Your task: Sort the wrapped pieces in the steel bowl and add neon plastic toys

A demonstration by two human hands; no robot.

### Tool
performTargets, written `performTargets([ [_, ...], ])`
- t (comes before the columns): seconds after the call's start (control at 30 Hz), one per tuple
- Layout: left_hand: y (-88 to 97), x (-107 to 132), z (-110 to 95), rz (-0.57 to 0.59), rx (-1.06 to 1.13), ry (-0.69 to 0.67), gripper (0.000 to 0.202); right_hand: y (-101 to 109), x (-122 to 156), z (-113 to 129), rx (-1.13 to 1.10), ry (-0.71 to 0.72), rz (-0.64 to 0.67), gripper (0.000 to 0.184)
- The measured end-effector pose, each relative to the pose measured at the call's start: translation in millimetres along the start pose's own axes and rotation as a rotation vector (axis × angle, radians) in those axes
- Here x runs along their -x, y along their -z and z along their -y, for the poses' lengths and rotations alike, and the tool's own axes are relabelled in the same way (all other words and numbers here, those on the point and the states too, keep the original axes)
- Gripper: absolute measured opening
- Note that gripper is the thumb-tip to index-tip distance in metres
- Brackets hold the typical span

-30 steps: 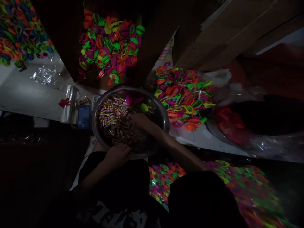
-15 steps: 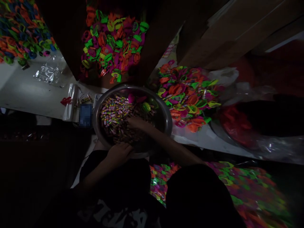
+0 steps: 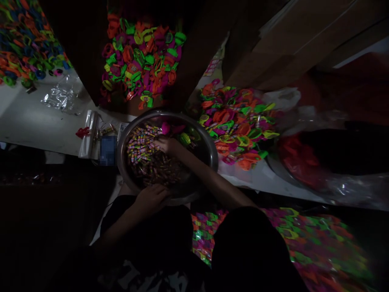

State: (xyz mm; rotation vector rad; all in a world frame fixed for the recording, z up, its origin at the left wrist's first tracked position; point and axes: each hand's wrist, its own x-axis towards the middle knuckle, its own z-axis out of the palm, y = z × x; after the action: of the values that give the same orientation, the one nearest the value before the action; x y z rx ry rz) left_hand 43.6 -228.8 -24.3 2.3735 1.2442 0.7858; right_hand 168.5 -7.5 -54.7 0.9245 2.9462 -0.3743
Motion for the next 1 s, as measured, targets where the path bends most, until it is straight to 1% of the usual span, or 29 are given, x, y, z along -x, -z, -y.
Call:
performTargets([
  [0.03, 6.8, 1.9, 3.3, -0.089, 0.037, -0.009, 0.013, -3.6, -4.2, -2.6, 0.028, 0.044, -0.005, 0.037],
  [0.07, 14.9, 5.0, 9.3, -0.199, 0.058, 0.021, 0.014, -7.2, -8.1, -5.3, 0.063, 0.079, -0.007, 0.037],
  [0.1, 24.0, 9.2, 18.4, -0.324, 0.061, 0.093, 0.016, -10.7, -11.6, -7.9, 0.095, 0.107, -0.008, 0.037],
  [0.17, 43.4, 19.2, 46.2, -0.569, 0.028, 0.354, 0.02, -16.1, -16.5, -12.6, 0.131, 0.153, -0.005, 0.038],
  [0.2, 52.6, 24.0, 64.1, -0.661, 0.013, 0.502, 0.022, -17.8, -17.8, -14.5, 0.135, 0.171, -0.007, 0.038],
  [0.23, 60.8, 28.0, 83.7, -0.707, -0.01, 0.636, 0.027, -18.8, -18.4, -15.9, 0.129, 0.184, -0.013, 0.038],
  [0.27, 67.6, 30.7, 103.9, -0.699, -0.065, 0.72, 0.034, -19.0, -18.5, -16.8, 0.116, 0.194, -0.023, 0.037],
  [0.3, 72.4, 31.9, 123.6, -0.665, -0.132, 0.766, 0.042, -18.8, -18.1, -17.4, 0.1, 0.205, -0.032, 0.036],
  [0.37, 75.9, 29.6, 157.7, -0.549, -0.241, 0.786, 0.058, -17.8, -17.0, -17.7, 0.086, 0.244, -0.049, 0.035],
  [0.4, 74.6, 26.6, 170.7, -0.494, -0.274, 0.804, 0.064, -17.5, -16.7, -17.8, 0.093, 0.273, -0.051, 0.035],
  [0.47, 68.0, 18.0, 187.9, -0.409, -0.309, 0.872, 0.073, -18.6, -17.1, -18.2, 0.115, 0.336, -0.043, 0.037],
  [0.53, 59.6, 9.2, 195.6, -0.361, -0.33, 0.948, 0.077, -22.3, -18.9, -19.5, 0.119, 0.367, -0.032, 0.038],
  [0.6, 53.3, 2.8, 198.1, -0.347, -0.354, 0.994, 0.078, -27.7, -20.5, -21.3, 0.114, 0.366, -0.017, 0.038],
  [0.73, 49.3, -0.6, 200.4, -0.365, -0.37, 1.011, 0.073, -35.6, -18.8, -23.0, 0.125, 0.363, -0.03, 0.04],
  [0.83, 48.6, -0.2, 202.6, -0.381, -0.391, 1.021, 0.07, -32.7, -14.2, -18.9, 0.086, 0.352, -0.065, 0.042],
  [0.9, 47.9, -0.9, 203.2, -0.404, -0.414, 1.028, 0.067, -25.7, -10.4, -13.3, 0.022, 0.297, -0.077, 0.04],
  [1.0, 47.1, -4.2, 201.5, -0.439, -0.44, 1.041, 0.061, -9.6, -1.7, -2.7, -0.159, 0.114, -0.134, 0.032],
])
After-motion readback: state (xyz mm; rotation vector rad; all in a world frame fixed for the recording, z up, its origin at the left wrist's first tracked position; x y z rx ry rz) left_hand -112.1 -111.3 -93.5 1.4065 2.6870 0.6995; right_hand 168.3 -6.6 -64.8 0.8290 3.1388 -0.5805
